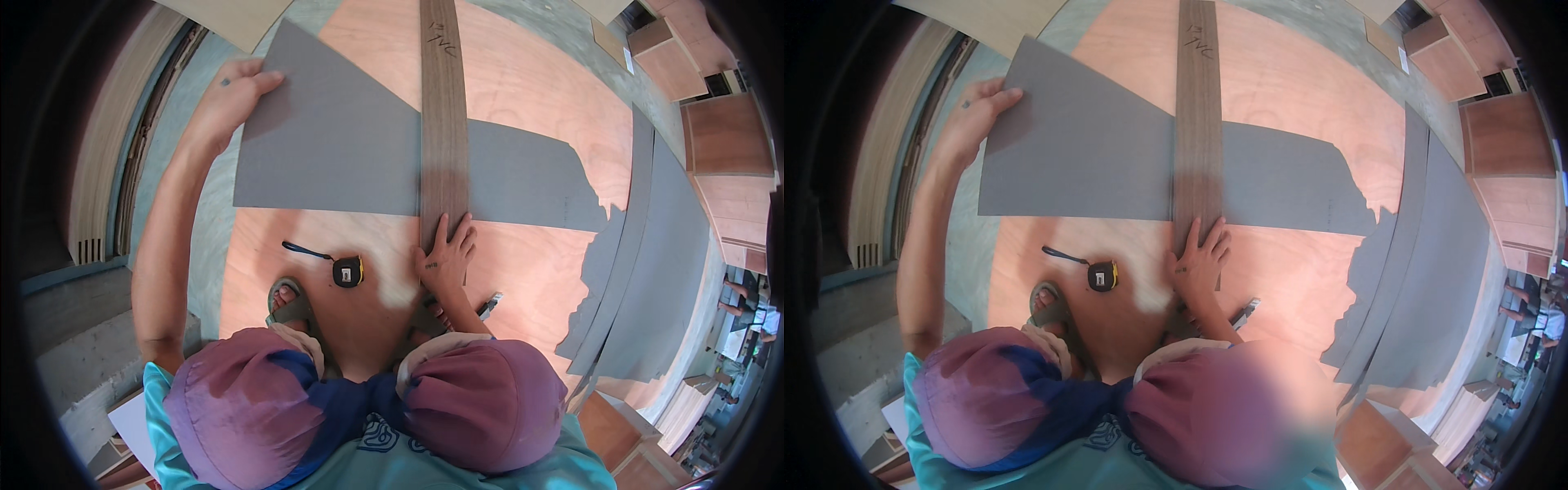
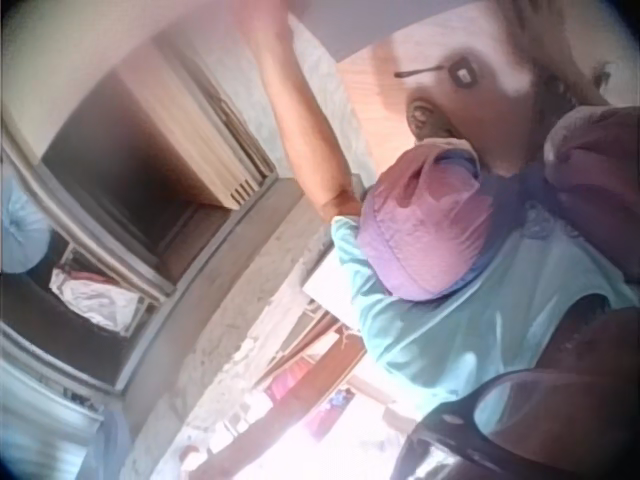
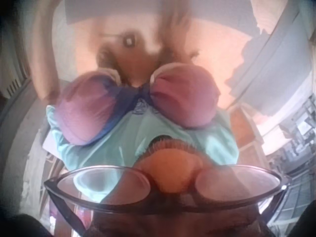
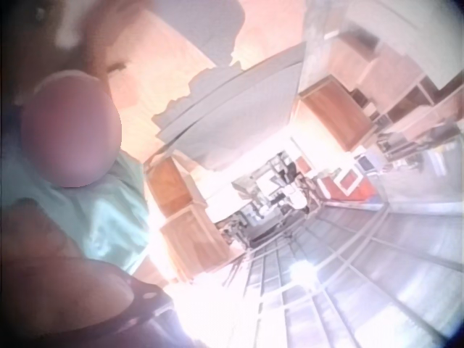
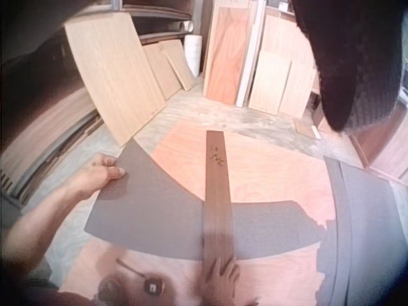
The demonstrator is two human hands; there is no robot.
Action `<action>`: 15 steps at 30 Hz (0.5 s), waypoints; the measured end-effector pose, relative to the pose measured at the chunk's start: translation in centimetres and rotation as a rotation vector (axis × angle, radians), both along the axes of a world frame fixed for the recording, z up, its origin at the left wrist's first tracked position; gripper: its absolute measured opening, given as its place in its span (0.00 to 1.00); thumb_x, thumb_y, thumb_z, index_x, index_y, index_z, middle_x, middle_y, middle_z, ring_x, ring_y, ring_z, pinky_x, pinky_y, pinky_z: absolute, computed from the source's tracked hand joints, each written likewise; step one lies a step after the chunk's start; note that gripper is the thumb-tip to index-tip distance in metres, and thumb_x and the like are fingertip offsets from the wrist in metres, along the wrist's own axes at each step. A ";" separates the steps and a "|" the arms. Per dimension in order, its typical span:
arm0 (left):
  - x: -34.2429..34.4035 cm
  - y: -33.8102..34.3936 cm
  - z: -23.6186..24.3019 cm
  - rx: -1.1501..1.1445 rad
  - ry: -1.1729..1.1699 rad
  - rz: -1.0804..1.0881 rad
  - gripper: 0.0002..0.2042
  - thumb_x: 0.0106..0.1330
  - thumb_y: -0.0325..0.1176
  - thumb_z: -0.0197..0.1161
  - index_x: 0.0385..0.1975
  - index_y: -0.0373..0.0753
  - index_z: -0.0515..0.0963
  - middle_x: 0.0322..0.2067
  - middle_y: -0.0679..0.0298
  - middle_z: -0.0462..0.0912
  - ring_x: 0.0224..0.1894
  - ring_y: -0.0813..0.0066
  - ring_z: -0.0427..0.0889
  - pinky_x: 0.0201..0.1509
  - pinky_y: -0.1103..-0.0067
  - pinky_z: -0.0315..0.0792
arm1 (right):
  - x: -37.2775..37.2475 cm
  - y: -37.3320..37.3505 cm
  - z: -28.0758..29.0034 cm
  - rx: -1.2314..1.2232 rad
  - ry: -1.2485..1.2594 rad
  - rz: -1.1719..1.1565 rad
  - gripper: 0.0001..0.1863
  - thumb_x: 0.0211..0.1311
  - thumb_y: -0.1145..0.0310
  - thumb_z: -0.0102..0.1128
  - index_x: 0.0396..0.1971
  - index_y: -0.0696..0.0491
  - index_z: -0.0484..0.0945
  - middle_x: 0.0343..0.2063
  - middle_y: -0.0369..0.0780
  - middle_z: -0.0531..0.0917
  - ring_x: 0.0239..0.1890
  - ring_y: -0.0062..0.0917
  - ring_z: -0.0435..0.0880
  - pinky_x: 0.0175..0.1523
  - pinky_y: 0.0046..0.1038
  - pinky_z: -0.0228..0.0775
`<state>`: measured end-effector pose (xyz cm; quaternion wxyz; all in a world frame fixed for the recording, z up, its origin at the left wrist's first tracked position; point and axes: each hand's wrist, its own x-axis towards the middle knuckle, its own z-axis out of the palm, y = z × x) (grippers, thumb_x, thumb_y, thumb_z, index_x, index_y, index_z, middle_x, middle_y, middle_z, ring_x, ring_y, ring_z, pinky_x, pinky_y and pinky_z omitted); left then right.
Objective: The person kneels on the floor and uses a utility knife to cut a gray flooring sheet. They measure the sheet with a tape measure, use a wooden plank as a straightedge guide, and score the material to create a cut line.
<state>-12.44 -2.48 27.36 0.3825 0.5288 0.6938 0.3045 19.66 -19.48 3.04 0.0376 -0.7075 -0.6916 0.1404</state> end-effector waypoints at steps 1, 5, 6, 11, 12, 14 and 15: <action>-1.1 -0.1 -0.6 -0.025 -0.014 0.049 0.17 0.68 0.37 0.58 0.47 0.29 0.79 0.36 0.58 0.84 0.35 0.75 0.82 0.45 0.79 0.74 | 0.1 -0.3 -0.2 -0.006 -0.011 -0.005 0.46 0.54 0.49 0.64 0.70 0.54 0.59 0.71 0.62 0.45 0.69 0.64 0.50 0.68 0.59 0.47; -7.9 -1.3 -2.4 -0.089 -0.124 0.168 0.18 0.70 0.35 0.56 0.50 0.25 0.75 0.40 0.55 0.83 0.41 0.71 0.82 0.48 0.75 0.75 | -0.1 -0.3 -0.1 0.029 0.027 -0.034 0.46 0.53 0.53 0.65 0.70 0.53 0.59 0.71 0.63 0.46 0.68 0.63 0.52 0.67 0.59 0.48; -9.5 -1.7 -2.9 -0.080 -0.123 0.198 0.19 0.70 0.35 0.56 0.51 0.24 0.74 0.41 0.55 0.83 0.42 0.71 0.82 0.49 0.75 0.75 | 0.1 -0.3 -0.1 0.033 0.032 -0.044 0.46 0.52 0.53 0.66 0.70 0.53 0.59 0.71 0.62 0.46 0.68 0.62 0.52 0.67 0.59 0.49; -16.8 -4.6 -8.3 0.007 -0.303 0.382 0.21 0.72 0.38 0.56 0.55 0.26 0.71 0.47 0.53 0.80 0.49 0.68 0.79 0.57 0.74 0.71 | 1.2 -0.1 0.5 0.035 0.051 -0.036 0.46 0.50 0.53 0.67 0.69 0.53 0.61 0.71 0.61 0.46 0.67 0.60 0.55 0.64 0.56 0.54; -18.0 -5.7 -9.7 0.000 -0.320 0.364 0.22 0.72 0.39 0.56 0.56 0.26 0.70 0.49 0.53 0.79 0.51 0.68 0.79 0.59 0.74 0.70 | 1.4 -0.1 0.5 0.045 0.061 -0.022 0.46 0.49 0.53 0.68 0.69 0.53 0.61 0.71 0.61 0.45 0.66 0.60 0.56 0.63 0.56 0.55; -19.8 -7.4 -12.6 0.000 -0.405 0.348 0.23 0.72 0.40 0.56 0.58 0.27 0.69 0.52 0.53 0.78 0.54 0.66 0.77 0.62 0.72 0.68 | 1.5 0.5 0.4 0.076 0.088 -0.005 0.46 0.47 0.53 0.69 0.68 0.53 0.63 0.71 0.61 0.46 0.65 0.59 0.58 0.62 0.55 0.57; -20.4 -8.2 -14.1 0.002 -0.472 0.351 0.24 0.72 0.41 0.56 0.59 0.28 0.68 0.54 0.53 0.77 0.56 0.65 0.76 0.63 0.71 0.67 | 1.5 0.6 0.4 0.090 0.107 -0.002 0.46 0.45 0.54 0.69 0.67 0.53 0.64 0.71 0.61 0.47 0.65 0.59 0.59 0.61 0.55 0.58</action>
